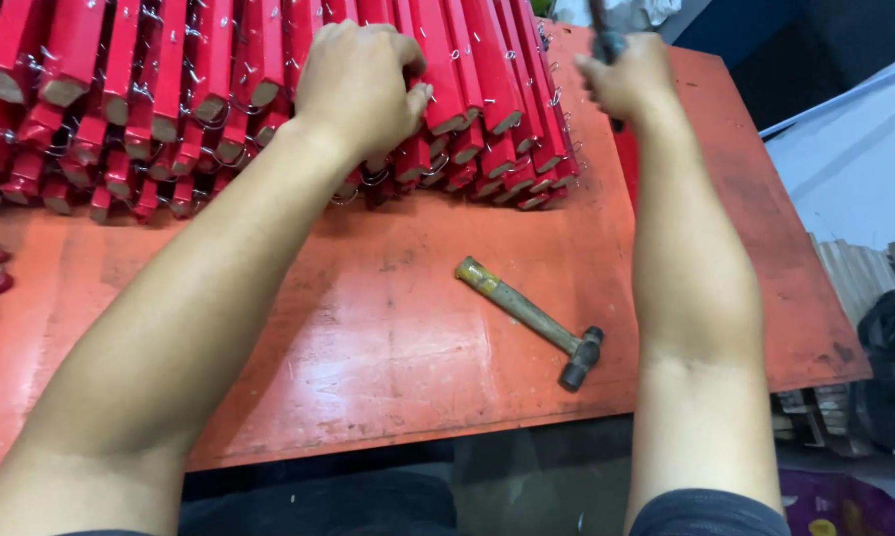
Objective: Assembling red wooden coat racks by attaching metal hooks using pliers
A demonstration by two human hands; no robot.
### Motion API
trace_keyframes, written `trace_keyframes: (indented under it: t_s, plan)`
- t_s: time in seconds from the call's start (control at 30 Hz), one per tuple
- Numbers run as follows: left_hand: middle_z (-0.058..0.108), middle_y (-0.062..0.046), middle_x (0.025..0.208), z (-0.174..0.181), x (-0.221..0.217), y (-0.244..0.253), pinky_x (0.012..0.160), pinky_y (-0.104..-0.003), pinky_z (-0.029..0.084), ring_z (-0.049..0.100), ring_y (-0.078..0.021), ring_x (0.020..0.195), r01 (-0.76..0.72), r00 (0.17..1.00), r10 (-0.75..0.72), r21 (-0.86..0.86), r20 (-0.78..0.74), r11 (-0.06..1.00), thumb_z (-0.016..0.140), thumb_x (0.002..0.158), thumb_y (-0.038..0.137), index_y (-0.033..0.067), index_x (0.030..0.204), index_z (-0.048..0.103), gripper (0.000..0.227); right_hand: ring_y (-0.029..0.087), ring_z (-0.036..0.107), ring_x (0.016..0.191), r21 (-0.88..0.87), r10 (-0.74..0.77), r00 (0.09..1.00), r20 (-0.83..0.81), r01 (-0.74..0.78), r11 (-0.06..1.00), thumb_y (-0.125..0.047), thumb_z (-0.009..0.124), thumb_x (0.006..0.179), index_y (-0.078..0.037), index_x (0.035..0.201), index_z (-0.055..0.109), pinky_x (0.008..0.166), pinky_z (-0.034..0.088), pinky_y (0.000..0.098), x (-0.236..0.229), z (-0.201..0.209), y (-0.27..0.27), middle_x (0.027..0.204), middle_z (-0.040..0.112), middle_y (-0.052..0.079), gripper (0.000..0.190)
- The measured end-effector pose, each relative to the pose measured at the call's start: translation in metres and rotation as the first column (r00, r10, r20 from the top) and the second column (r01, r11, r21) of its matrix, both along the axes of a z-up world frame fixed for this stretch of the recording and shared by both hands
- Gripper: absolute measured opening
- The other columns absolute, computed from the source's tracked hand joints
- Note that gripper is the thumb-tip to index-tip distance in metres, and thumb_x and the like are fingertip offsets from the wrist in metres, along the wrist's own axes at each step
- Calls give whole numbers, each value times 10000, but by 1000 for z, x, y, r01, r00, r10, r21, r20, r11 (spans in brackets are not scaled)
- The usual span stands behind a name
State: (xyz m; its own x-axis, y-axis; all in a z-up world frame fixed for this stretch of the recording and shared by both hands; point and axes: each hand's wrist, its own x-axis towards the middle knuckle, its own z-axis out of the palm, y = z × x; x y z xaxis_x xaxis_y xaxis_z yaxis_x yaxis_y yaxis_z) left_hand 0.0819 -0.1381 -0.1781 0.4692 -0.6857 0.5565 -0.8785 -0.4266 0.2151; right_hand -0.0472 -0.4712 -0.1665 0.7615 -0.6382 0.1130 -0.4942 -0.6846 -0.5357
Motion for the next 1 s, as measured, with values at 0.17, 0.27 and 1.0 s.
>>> trace_keyframes:
  t_s: [0.17,0.27,1.0]
  plan:
    - [763,-100,888,4,2,1,835,-513,483,659,-396,800,10,1000,-10,26,-8,1000,753,893,394,160,971,802,252,268,692,765,-245,-429,892,-140,388,888,-484,888,840,-93,969,697,596,563,482,-55,-2,-38,911,709,102,454]
    - [756,-111,874,3,0,2,814,-519,487,661,-403,787,8,1000,-8,31,20,999,733,895,388,157,970,799,252,324,669,962,-270,-529,791,-308,460,846,-608,931,713,-23,1162,629,715,526,479,-75,-16,-43,1096,689,171,797]
    - [737,-146,1042,25,-7,7,939,-562,481,634,-433,1022,40,953,-19,62,-303,997,724,894,255,95,1201,698,347,522,656,859,-629,-245,968,61,228,743,-142,768,865,-66,1040,682,754,513,609,-105,27,2,962,713,252,209]
